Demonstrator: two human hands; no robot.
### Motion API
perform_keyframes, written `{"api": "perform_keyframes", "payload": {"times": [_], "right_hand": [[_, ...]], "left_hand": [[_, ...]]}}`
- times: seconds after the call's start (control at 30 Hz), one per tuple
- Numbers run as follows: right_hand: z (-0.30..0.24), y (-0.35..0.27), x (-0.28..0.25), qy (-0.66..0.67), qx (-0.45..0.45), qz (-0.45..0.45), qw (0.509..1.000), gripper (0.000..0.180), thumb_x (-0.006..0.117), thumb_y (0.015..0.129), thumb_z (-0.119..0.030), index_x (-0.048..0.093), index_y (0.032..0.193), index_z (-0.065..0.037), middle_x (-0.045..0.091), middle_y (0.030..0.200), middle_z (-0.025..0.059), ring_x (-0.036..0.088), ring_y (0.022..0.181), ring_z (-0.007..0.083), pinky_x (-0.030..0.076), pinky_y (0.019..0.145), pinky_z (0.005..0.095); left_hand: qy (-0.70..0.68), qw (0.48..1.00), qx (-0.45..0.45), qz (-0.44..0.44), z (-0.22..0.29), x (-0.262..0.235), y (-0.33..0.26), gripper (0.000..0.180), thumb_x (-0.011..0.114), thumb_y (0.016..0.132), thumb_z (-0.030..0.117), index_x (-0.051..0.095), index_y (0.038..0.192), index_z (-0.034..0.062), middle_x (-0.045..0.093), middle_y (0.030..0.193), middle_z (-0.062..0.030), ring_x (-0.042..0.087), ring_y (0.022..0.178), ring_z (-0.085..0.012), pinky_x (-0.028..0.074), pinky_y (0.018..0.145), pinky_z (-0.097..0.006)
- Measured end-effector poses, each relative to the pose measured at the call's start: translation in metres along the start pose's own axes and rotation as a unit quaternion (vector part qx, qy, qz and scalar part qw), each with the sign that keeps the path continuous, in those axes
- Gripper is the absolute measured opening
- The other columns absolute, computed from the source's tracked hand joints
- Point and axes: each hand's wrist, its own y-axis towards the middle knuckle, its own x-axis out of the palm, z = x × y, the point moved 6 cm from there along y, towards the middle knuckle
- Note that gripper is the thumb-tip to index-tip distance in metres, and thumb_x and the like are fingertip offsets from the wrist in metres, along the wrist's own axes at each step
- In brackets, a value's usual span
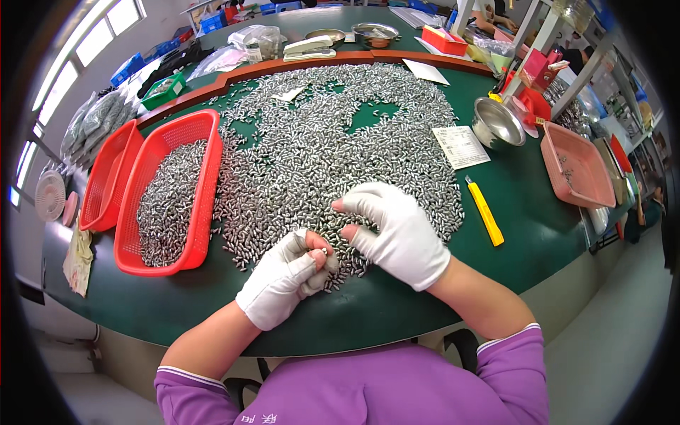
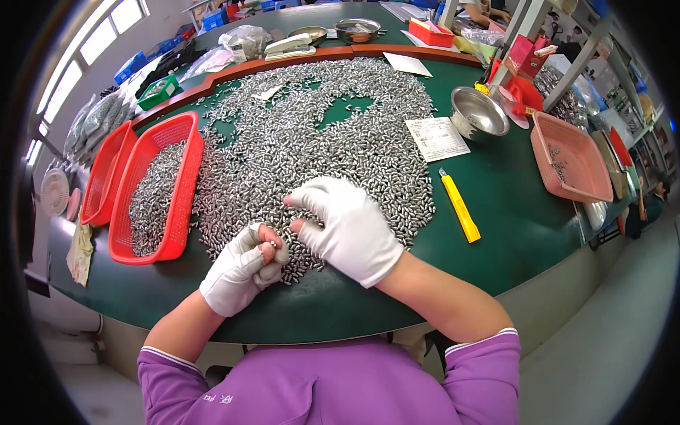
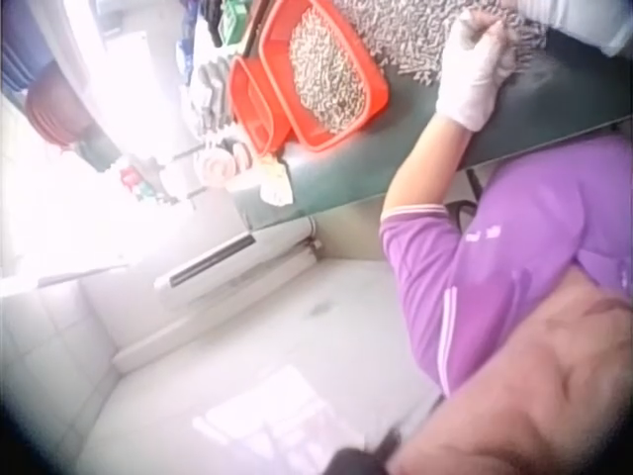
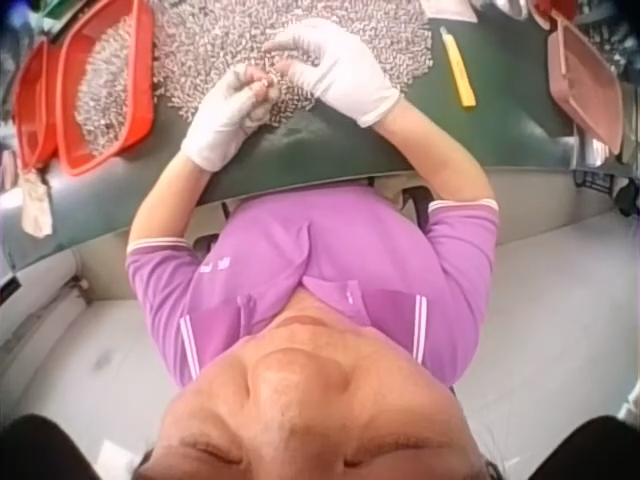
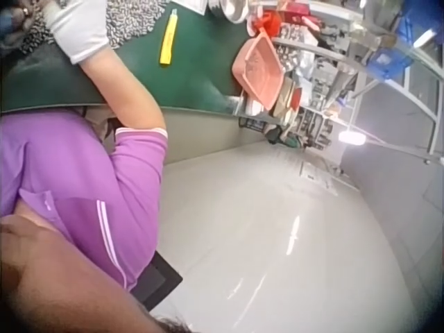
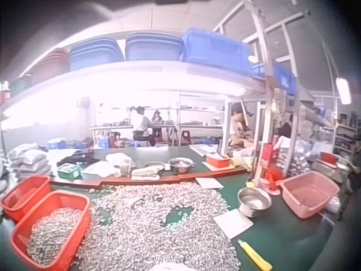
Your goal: Scraping or trimming small metal pins using a utility knife at a factory workbench.
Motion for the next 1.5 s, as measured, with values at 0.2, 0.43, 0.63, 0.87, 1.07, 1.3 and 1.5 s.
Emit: {"api": "perform_keyframes", "payload": {"times": [0.2, 0.43, 0.63, 0.87, 1.07, 1.3, 1.5], "right_hand": [[0.036, 0.002, -0.009, -0.244, -0.004, -0.009, 0.97, 0.024, 0.073, 0.077, -0.022, 0.071, 0.098, -0.01, 0.065, 0.1, 0.0079, 0.063, 0.094, 0.028, 0.051, 0.085, 0.0395], [0.036, 0.003, -0.001, -0.268, -0.013, -0.01, 0.963, 0.011, 0.068, 0.08, -0.021, 0.066, 0.079, -0.01, 0.063, 0.081, 0.0081, 0.063, 0.081, 0.0283, 0.05, 0.075, 0.0413], [0.031, 0.002, -0.023, -0.363, 0.081, -0.056, 0.927, 0.024, 0.07, 0.082, -0.03, 0.069, 0.097, -0.012, 0.064, 0.094, 0.0078, 0.063, 0.092, 0.0282, 0.051, 0.084, 0.04], [0.048, 0.0, -0.014, -0.284, 0.08, -0.039, 0.955, 0.01, 0.067, 0.082, -0.024, 0.067, 0.084, -0.013, 0.061, 0.081, 0.0074, 0.063, 0.084, 0.0286, 0.051, 0.076, 0.0414], [0.019, 0.006, -0.019, -0.193, -0.039, 0.043, 0.979, 0.007, 0.068, 0.08, -0.015, 0.066, 0.085, -0.01, 0.062, 0.083, 0.0075, 0.063, 0.081, 0.028, 0.052, 0.072, 0.0401], [-0.018, -0.004, -0.002, -0.043, -0.172, 0.047, 0.983, 0.014, 0.073, 0.077, -0.014, 0.065, 0.088, -0.009, 0.063, 0.08, 0.0067, 0.062, 0.072, 0.0284, 0.05, 0.065, 0.0395], [-0.025, -0.006, -0.001, -0.033, -0.197, 0.051, 0.978, 0.014, 0.072, 0.077, -0.014, 0.065, 0.088, -0.009, 0.062, 0.077, 0.0064, 0.062, 0.068, 0.0282, 0.05, 0.06, 0.039]], "left_hand": [[0.006, 1.0, 0.002, 0.007, -0.001, 0.0, 0.001, 0.019, 0.066, 0.095, 0.026, 0.057, 0.103, 0.0119, 0.055, 0.088, -0.0024, 0.039, 0.063, -0.008, 0.034, 0.059, -0.022], [-0.007, 1.0, 0.005, -0.019, 0.001, 0.0, 0.003, 0.018, 0.061, 0.098, 0.028, 0.057, 0.103, 0.011, 0.059, 0.09, -0.0015, 0.044, 0.067, -0.0071, 0.038, 0.063, -0.022], [-0.019, 1.0, -0.002, -0.015, 0.003, 0.001, 0.0, 0.012, 0.058, 0.1, 0.022, 0.057, 0.103, 0.0112, 0.061, 0.09, -0.001, 0.047, 0.069, -0.0073, 0.04, 0.066, -0.021], [-0.023, 0.999, 0.013, -0.041, 0.003, 0.003, 0.001, 0.011, 0.063, 0.095, 0.017, 0.054, 0.099, 0.012, 0.058, 0.092, -0.0039, 0.041, 0.068, -0.0093, 0.036, 0.063, -0.022], [-0.028, 0.998, 0.008, -0.056, 0.003, 0.003, 0.002, 0.02, 0.068, 0.091, 0.023, 0.054, 0.099, 0.012, 0.058, 0.094, -0.0052, 0.044, 0.072, -0.0111, 0.038, 0.068, -0.024], [-0.026, 0.998, -0.034, -0.046, -0.002, 0.001, -0.002, 0.036, 0.073, 0.087, 0.033, 0.054, 0.108, 0.0106, 0.06, 0.099, -0.0048, 0.048, 0.075, -0.0114, 0.042, 0.072, -0.024], [-0.013, 0.999, -0.011, -0.043, -0.004, 0.001, 0.0, 0.031, 0.076, 0.087, 0.027, 0.055, 0.103, 0.0119, 0.06, 0.098, -0.0029, 0.047, 0.072, -0.0087, 0.038, 0.065, -0.022]]}}
